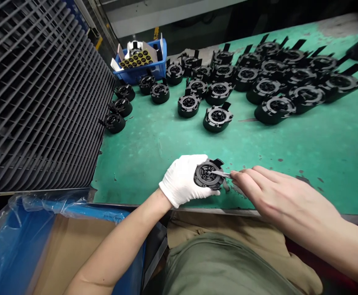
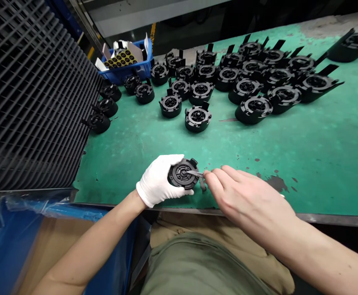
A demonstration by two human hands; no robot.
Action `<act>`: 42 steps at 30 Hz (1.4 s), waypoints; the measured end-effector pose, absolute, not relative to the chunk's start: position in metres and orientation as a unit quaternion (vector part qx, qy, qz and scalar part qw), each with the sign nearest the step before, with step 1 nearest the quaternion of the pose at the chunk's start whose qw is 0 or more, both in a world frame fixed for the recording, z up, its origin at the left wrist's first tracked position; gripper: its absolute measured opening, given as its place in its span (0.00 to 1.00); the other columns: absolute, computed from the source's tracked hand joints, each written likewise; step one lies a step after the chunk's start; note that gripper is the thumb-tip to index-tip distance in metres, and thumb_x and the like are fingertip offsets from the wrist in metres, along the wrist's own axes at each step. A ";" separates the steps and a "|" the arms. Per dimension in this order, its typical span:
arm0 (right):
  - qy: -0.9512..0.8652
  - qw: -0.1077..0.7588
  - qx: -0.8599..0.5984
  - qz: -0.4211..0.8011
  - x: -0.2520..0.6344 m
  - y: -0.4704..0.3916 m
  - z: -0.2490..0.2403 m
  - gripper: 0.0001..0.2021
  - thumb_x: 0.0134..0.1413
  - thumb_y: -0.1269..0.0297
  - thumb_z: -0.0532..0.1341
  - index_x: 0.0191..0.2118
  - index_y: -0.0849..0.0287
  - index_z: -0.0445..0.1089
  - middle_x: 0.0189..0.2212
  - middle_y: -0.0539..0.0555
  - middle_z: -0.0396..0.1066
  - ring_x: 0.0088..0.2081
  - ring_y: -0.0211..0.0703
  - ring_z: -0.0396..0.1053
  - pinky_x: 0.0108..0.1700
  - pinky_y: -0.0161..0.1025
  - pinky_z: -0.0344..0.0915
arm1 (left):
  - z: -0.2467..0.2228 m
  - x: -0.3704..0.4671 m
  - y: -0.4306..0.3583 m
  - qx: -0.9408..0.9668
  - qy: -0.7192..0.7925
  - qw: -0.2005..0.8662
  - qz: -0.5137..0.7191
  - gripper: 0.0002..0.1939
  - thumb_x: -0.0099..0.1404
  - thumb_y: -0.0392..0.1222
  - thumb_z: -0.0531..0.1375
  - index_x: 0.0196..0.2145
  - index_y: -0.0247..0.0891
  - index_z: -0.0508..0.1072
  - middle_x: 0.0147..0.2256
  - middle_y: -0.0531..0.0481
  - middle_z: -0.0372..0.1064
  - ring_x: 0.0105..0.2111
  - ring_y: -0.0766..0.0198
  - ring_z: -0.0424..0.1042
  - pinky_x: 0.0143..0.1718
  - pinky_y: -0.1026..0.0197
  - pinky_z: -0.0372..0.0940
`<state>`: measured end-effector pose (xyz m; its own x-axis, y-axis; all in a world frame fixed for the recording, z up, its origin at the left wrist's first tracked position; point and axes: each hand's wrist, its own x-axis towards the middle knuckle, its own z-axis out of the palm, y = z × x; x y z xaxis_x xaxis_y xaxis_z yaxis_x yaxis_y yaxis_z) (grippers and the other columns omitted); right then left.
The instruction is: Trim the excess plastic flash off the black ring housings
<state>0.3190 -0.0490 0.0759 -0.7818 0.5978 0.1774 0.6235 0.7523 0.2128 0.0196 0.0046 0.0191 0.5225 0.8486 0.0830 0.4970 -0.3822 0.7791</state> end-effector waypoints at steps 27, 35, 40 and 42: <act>-0.951 0.124 -0.282 0.030 0.350 0.001 0.059 0.20 0.90 0.74 0.53 0.52 0.53 0.83 0.43 0.56 0.86 0.41 0.52 0.77 0.48 0.50 0.69 | -0.002 0.019 -0.001 0.850 0.356 0.318 0.220 0.72 0.57 0.82 0.87 0.85 0.40 0.74 0.71 0.28 0.88 0.70 0.24 0.90 0.74 0.29 0.85; -0.938 0.129 -0.319 0.050 0.343 -0.021 0.074 0.17 0.84 0.76 0.58 0.46 0.53 0.82 0.40 0.56 0.83 0.37 0.50 0.77 0.43 0.50 0.71 | -0.006 0.019 -0.001 0.848 0.327 0.326 0.260 0.60 0.66 0.78 0.84 0.83 0.44 0.77 0.72 0.32 0.89 0.72 0.30 0.89 0.78 0.32 0.83; -0.940 0.125 -0.317 0.023 0.338 -0.033 0.074 0.16 0.82 0.80 0.59 0.47 0.54 0.82 0.37 0.56 0.80 0.36 0.52 0.76 0.44 0.50 0.72 | -0.005 0.020 -0.002 0.849 0.323 0.325 0.263 0.59 0.66 0.77 0.84 0.82 0.43 0.77 0.72 0.32 0.89 0.72 0.30 0.89 0.78 0.31 0.83; -0.939 0.114 -0.323 0.026 0.340 -0.038 0.072 0.15 0.84 0.77 0.58 0.49 0.55 0.82 0.39 0.56 0.80 0.38 0.52 0.77 0.44 0.49 0.73 | -0.006 0.021 -0.002 0.849 0.330 0.323 0.257 0.60 0.64 0.78 0.85 0.82 0.44 0.78 0.72 0.32 0.89 0.72 0.29 0.89 0.78 0.31 0.83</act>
